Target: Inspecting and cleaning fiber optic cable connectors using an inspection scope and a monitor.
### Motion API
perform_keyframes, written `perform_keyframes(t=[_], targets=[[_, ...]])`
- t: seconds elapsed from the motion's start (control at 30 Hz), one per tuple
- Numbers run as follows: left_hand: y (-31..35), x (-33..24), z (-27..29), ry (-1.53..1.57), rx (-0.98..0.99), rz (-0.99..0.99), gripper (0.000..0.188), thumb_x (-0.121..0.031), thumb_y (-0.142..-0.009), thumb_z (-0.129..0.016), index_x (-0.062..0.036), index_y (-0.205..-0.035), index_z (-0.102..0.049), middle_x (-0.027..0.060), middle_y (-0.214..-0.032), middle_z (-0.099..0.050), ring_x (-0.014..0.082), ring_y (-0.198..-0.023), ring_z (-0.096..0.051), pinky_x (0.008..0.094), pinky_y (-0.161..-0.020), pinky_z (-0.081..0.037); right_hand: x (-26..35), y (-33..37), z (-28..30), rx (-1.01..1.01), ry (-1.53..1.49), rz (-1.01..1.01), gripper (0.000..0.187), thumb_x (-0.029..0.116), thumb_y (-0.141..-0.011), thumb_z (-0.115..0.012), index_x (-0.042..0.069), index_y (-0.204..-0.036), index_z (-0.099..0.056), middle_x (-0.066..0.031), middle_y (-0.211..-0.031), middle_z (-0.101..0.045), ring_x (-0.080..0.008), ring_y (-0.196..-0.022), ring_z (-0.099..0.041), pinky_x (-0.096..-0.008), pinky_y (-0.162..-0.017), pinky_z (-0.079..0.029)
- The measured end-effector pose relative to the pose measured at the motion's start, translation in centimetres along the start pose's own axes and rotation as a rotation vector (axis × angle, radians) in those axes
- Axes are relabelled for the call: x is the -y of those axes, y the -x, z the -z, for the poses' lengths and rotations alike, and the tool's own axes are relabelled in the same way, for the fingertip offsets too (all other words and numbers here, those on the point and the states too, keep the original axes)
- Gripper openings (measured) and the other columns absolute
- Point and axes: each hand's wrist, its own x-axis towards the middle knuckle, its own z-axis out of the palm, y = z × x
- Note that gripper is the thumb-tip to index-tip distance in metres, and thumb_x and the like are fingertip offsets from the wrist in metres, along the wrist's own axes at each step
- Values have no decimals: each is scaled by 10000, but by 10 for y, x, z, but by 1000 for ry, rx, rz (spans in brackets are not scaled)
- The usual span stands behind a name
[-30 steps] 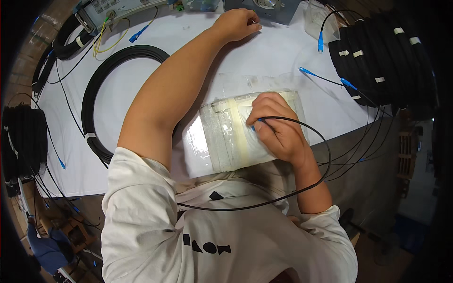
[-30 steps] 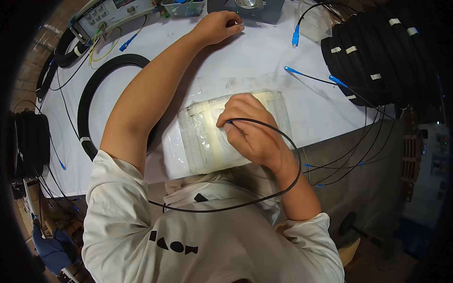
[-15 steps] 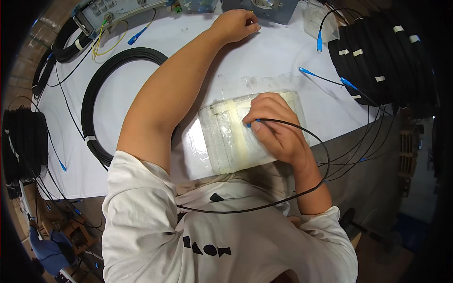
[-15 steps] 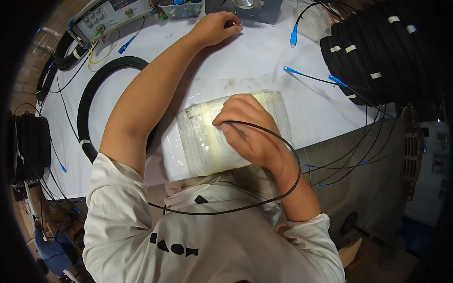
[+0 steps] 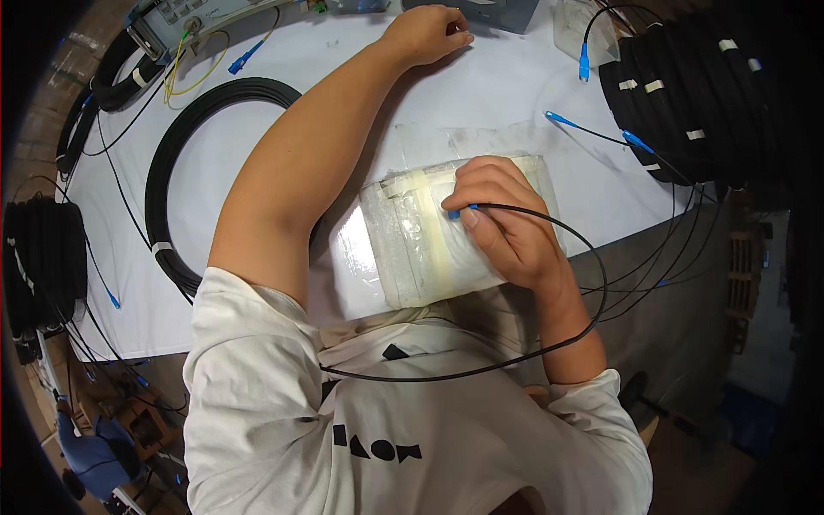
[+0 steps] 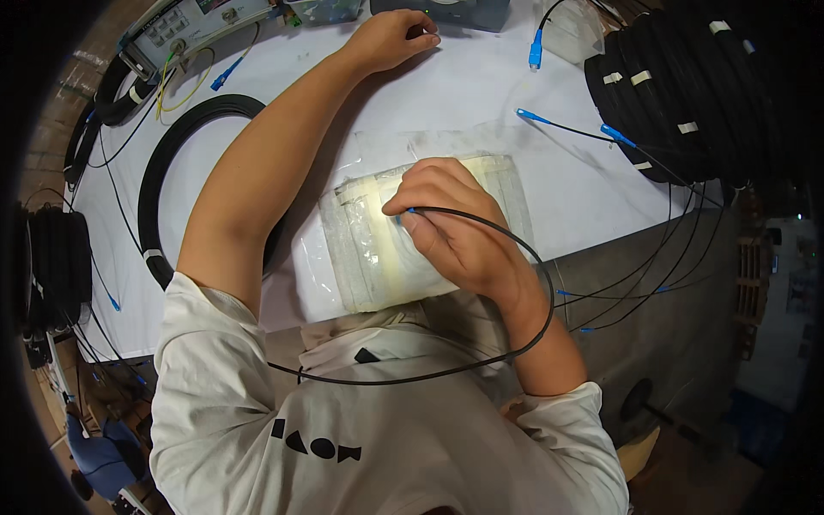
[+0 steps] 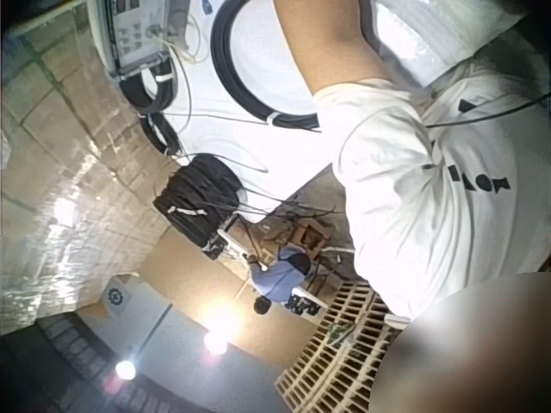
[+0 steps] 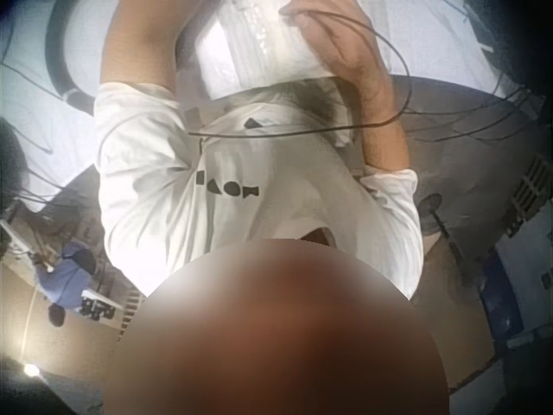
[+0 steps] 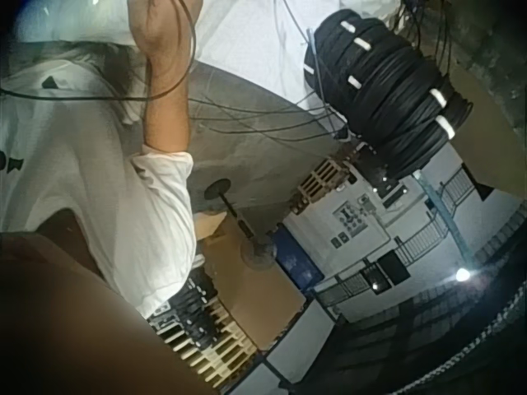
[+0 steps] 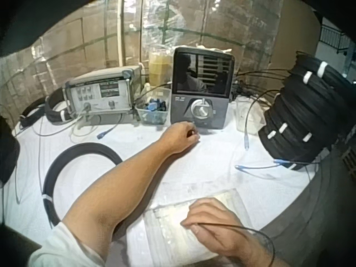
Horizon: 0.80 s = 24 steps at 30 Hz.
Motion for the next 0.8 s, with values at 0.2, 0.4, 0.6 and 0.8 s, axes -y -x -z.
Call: perform_keyframes(t=[0.2, 0.4, 0.6, 0.8], targets=[[0, -2, 1, -34, -4, -2, 368, -393, -962, -728, -70, -1137, -754, 116, -1012, -781, 280, -948, -733, 387, -868, -555, 1, 0, 0, 40, 14, 0, 263, 65, -924, -627, -24, -1146, -738, -140, -1091, -720, -355, -1116, -620, -437, -1001, -490], [-1, -1, 5, -26, -16, -28, 368, -395, -960, -730, -72, -1134, -754, 114, -1011, -780, 277, -948, -733, 387, -867, -555, 1, -1, -3, 54, 42, 13, 348, 51, -935, -645, 16, -1274, -717, -125, -1095, -707, -364, -1142, -592, -436, -986, -503], [-2, -2, 11, -146, 222, -26, 993, -303, -920, -762, -168, -1702, -165, 208, -1117, -765, 375, -963, -738, 463, -880, -571, 3, -2, -4, 55, 41, 36, 359, 24, -915, -649, 22, -1268, -720, -116, -1048, -699, -358, -1114, -590, -429, -960, -508], [1, -2, 0, -21, -4, -11, 360, -390, -962, -730, -72, -1129, -759, 118, -1012, -780, 278, -957, -735, 388, -868, -555, 0, 1, 0, 85, 7, 22, 346, 25, -903, -643, 5, -1239, -725, -110, -1004, -684, -344, -1052, -583, -417, -916, -510]])
